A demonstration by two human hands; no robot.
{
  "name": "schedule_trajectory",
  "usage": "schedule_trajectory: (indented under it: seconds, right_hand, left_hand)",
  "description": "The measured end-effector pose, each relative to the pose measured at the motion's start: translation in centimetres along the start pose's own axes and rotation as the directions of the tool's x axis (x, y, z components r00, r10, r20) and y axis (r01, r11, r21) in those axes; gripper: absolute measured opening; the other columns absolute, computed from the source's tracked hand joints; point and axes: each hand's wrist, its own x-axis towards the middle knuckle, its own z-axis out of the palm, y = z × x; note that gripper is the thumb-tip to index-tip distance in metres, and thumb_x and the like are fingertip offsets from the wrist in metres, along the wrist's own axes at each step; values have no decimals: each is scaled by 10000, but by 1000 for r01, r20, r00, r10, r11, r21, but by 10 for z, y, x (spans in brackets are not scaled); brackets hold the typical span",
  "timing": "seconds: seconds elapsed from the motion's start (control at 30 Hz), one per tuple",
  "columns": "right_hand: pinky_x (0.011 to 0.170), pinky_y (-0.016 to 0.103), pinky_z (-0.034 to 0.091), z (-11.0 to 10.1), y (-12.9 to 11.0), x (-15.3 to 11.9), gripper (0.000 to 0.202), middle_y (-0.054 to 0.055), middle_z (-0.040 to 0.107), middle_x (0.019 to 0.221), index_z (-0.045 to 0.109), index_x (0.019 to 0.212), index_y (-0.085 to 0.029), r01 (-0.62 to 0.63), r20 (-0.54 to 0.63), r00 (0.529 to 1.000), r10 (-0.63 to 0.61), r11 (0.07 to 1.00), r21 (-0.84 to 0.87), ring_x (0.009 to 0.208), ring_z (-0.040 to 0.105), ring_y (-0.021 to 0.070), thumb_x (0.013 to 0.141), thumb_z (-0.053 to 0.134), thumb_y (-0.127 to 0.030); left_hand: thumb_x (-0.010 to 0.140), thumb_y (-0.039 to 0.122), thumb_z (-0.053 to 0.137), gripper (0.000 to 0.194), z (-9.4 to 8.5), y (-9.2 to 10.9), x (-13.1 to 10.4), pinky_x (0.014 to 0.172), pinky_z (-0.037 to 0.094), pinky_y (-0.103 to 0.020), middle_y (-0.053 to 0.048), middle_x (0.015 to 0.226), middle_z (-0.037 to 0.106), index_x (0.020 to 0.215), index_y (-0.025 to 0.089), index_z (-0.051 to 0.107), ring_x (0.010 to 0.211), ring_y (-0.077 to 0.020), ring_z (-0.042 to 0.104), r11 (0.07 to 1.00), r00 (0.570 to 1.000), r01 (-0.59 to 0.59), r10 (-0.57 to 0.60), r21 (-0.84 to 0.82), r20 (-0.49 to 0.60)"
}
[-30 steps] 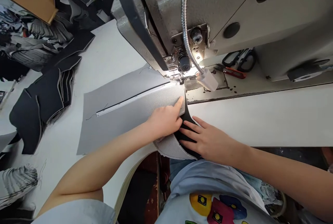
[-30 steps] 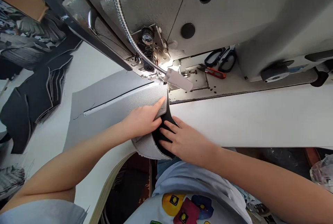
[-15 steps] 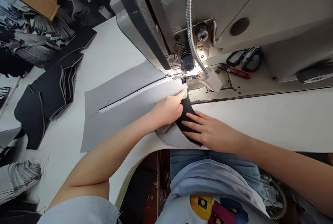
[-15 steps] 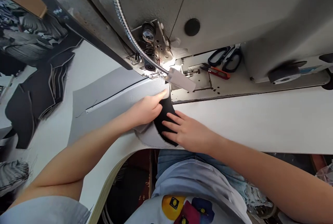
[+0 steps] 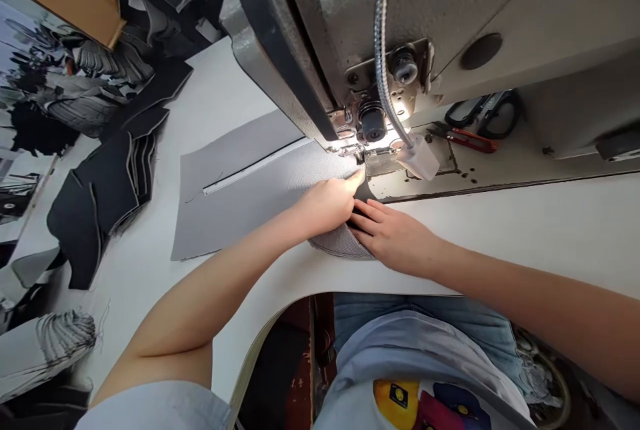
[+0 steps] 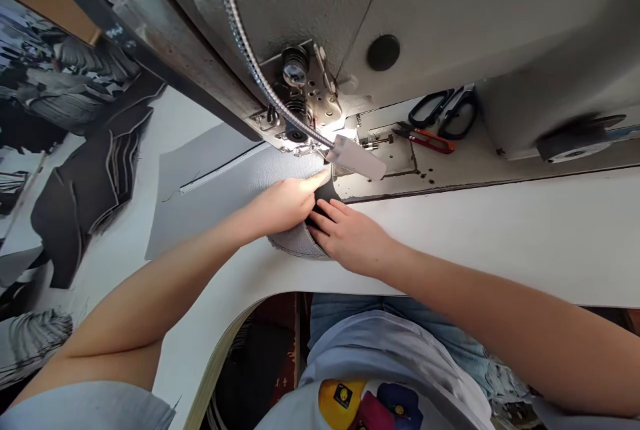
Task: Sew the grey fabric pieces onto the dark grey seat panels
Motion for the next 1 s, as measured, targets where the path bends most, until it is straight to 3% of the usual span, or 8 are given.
schedule_trajectory:
  seconds: [0.1,0.2,0.3,0.37,0.5,0.67,0.87,1.0]
  right_hand:
    - [1082,500,420,0,19,2,379,197,578,1359,639,1241,-53,31,6,999,-31,999,26,1316,487,322,902,472,-84]
    - [1109,509,389,-3,32,5,394,203,578,1356,633,1228,-25,22,4,1000,-22,998,60,1320,477,318,875,467,-83]
    - [1120,529,367,-6,35,8,407,214,557,1374,628,1219,-8,3,9,1000,-4,994,109,1338,443,354,856,530,-164]
    - [1121,544,359,-8,35,8,421,218,540,1388,623,1229,-20,8,15,1000,-10,991,131,1350,424,362,869,552,-227]
    - [1117,559,353,-7,34,8,379,226,572,1337,656,1163,-39,10,15,1000,-12,989,147,1336,434,352,887,563,-280]
    - [1107,569,357,-9,34,5,408,224,560,1358,628,1223,-36,-6,4,1000,5,983,183,1327,447,351,876,572,-243]
    - [1069,495,431,-16,22,3,294,102,664,1266,718,1069,-129,-48,7,999,48,982,183,1242,559,291,975,462,-238]
    - [1063,468,446,-1,-5,21,306,183,662,1245,702,1116,-50,-99,3,995,100,994,-50,1178,615,298,954,461,-148]
  left_hand:
    - [864,97,331,622,8,-4,13,710,510,-294,-111,939,707,1485,115,361,837,-231,680,999,996,-27,24,-34,-89]
    - [902,117,308,467,14,-7,23,877,504,-320,-132,1065,694,1277,103,586,992,-232,648,991,963,-119,102,-56,-250]
    - [948,186,308,393,17,-14,22,929,484,-324,-110,997,708,959,137,698,999,-223,630,982,919,-148,94,-113,-384]
    - [972,247,303,413,17,-20,14,952,469,-328,-93,983,715,917,158,703,989,-213,626,974,898,-178,103,-139,-429]
    - [946,315,347,451,17,-29,-6,1041,401,-427,-84,1297,631,1307,181,580,1193,-267,532,957,909,-290,270,-18,-318]
    - [801,311,481,717,9,-27,-10,1095,315,-544,-54,1570,347,1500,213,358,1375,-372,328,976,971,-148,174,159,-163]
    - [744,90,465,786,-9,-32,-1,1000,468,-379,-15,1530,421,1502,278,368,1252,-288,517,972,990,-104,122,212,-74]
    - [761,27,356,750,-16,-39,4,1095,391,-259,52,1480,485,1456,294,449,1323,-171,487,984,985,-132,144,120,-94]
